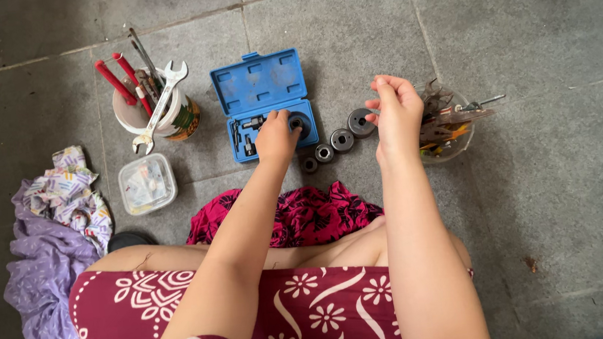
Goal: The person sits on the floor and removes metal drill bits and sockets from a blue plastic case, placing them on the floor. They then pick up the items and place them back into the case, repeating the process of removing and reinserting the tools.
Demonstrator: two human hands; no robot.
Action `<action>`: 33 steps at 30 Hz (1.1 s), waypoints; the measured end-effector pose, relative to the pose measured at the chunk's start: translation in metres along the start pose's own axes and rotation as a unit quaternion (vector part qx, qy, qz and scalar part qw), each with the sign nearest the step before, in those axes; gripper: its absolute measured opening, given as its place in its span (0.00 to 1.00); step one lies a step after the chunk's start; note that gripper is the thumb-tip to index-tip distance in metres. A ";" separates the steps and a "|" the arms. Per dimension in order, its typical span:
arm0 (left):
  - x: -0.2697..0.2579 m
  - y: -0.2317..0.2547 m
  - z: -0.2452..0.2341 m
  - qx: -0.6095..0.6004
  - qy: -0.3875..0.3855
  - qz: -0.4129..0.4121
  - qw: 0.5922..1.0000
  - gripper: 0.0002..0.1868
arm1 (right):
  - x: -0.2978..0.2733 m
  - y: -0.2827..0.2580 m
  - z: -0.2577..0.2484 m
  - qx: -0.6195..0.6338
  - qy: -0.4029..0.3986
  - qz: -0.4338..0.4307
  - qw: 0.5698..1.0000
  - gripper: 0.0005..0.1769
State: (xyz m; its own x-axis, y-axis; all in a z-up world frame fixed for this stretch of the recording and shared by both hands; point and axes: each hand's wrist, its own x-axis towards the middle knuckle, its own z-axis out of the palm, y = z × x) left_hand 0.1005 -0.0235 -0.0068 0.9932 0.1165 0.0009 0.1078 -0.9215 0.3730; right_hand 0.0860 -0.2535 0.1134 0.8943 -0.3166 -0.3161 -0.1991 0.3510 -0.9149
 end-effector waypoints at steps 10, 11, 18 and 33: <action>0.016 0.002 0.022 0.048 -0.048 -0.011 0.998 0.23 | 0.008 0.005 0.001 0.009 -0.003 -0.003 1.000 0.09; 0.016 0.002 0.021 0.046 -0.047 -0.013 0.998 0.23 | 0.008 0.006 0.001 0.007 -0.002 -0.004 1.000 0.09; 0.012 0.007 -0.008 -0.034 -0.001 0.012 0.999 0.20 | 0.008 0.006 0.001 0.007 -0.007 -0.006 1.000 0.09; 0.018 0.063 -0.009 -0.062 -0.022 0.105 0.992 0.19 | -0.002 -0.006 0.000 0.013 0.010 0.010 1.000 0.10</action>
State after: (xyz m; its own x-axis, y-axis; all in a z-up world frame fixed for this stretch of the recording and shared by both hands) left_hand 0.1252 -0.0763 0.0255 0.9943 -0.0932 0.0510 -0.1062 -0.8703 0.4809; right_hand 0.0854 -0.2546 0.1196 0.8817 -0.3276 -0.3395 -0.2063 0.3794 -0.9019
